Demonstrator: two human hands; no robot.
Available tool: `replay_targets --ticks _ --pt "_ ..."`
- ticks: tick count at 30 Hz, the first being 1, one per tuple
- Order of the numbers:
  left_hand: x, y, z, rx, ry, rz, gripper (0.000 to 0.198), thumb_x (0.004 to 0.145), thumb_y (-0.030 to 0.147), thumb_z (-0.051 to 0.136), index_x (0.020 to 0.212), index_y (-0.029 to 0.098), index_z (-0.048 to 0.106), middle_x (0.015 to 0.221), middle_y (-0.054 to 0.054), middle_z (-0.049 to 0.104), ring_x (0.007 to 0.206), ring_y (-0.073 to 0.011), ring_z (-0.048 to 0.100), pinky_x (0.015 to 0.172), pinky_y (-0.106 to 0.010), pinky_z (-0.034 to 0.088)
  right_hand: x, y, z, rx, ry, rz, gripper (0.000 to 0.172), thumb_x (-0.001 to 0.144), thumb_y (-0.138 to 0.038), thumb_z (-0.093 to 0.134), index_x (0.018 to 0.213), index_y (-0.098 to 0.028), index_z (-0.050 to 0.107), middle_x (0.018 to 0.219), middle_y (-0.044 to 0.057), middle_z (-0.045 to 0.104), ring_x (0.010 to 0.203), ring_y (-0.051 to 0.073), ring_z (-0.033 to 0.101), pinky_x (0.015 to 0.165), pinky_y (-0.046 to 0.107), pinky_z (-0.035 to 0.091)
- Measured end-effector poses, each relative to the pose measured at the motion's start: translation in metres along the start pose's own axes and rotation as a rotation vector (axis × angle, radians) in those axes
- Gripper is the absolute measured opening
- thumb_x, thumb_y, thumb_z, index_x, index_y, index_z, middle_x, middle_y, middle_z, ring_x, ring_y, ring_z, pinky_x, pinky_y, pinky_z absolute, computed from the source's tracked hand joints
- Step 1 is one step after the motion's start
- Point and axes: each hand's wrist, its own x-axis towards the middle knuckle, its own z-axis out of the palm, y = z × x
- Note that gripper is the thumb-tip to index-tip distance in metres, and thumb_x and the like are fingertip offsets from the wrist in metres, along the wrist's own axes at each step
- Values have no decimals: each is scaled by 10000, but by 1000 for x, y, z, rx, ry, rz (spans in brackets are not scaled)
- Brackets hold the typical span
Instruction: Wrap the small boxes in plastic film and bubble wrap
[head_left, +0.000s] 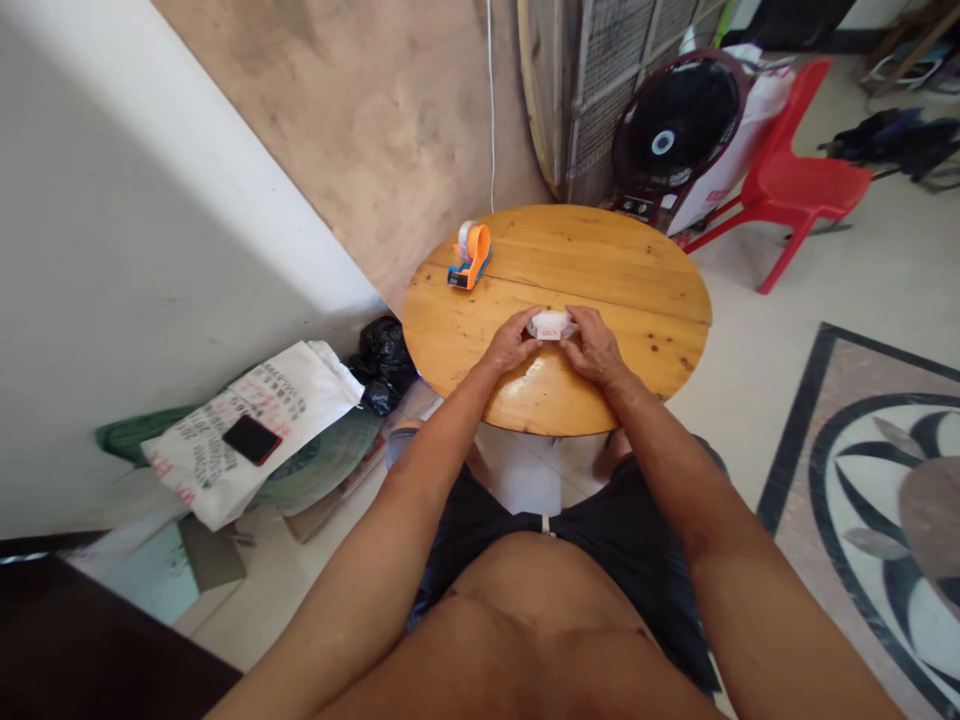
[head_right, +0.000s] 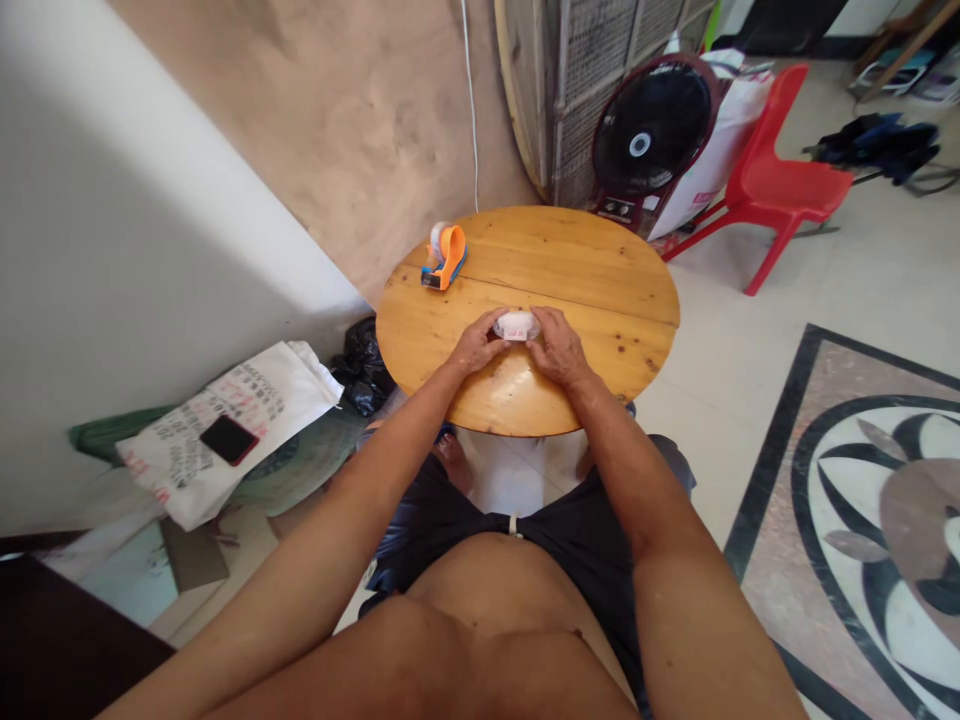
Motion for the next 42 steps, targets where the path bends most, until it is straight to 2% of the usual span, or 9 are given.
replay_targets --ticks 3,6,10,14,20,27,35,42 --pt "0 -1 1 -10 11 -27 620 820 322 692 1396 176 513 1394 -149 576 1272 -283 558 1091 -448 449 0 -5 -1 -66 -7 -32 648 842 -335 591 1444 -151 436 1364 206 527 1267 357 506 1073 530 461" --pt "0 -1 2 -32 11 -14 614 822 337 700 1386 171 523 1375 -150 592 1258 -284 569 1094 -453 449 1 -12 0 -170 -8 -28 525 897 -283 519 1405 -156 485 1365 205 527 1264 353 503 1070 533 459" --pt "-1 3 1 -36 12 -15 607 823 335 707 1377 164 529 1368 -155 597 1227 -274 587 1080 -443 459 2 -19 2 -250 -7 -57 341 948 -290 465 1222 -161 621 1368 198 539 1248 347 517 1058 534 465" --pt "-2 7 0 -17 -3 -23 611 828 354 714 1376 159 527 1349 -151 608 1204 -260 597 1064 -423 469 3 -19 3 -261 -31 -106 255 965 -313 464 1074 -211 671 1366 146 563 1269 332 512 1078 544 448" --pt "-1 9 0 -8 -14 -14 626 830 402 719 1380 170 530 1359 -154 604 1219 -268 587 1068 -427 460 3 -18 5 -230 -62 -132 257 981 -315 451 954 -214 685 1354 132 583 1271 331 511 1069 558 441" --pt "0 9 -1 16 -14 8 591 841 381 690 1374 178 535 1365 -143 603 1233 -266 580 1088 -436 443 5 -21 2 -204 -78 -141 240 968 -315 467 963 -240 695 1292 112 617 1261 319 514 1044 574 454" --pt "-2 9 -1 32 -16 25 582 857 396 656 1376 168 521 1353 -155 595 1239 -272 570 1088 -447 436 5 -21 3 -186 -65 -159 242 971 -307 460 927 -234 686 1262 126 612 1234 308 516 1026 566 455" --pt "-2 9 -2 62 -9 60 557 846 386 653 1344 164 535 1339 -139 597 1236 -258 557 1091 -411 430 5 -24 4 -163 7 -155 244 975 -314 440 884 -226 648 1177 133 625 1121 283 543 996 506 463"
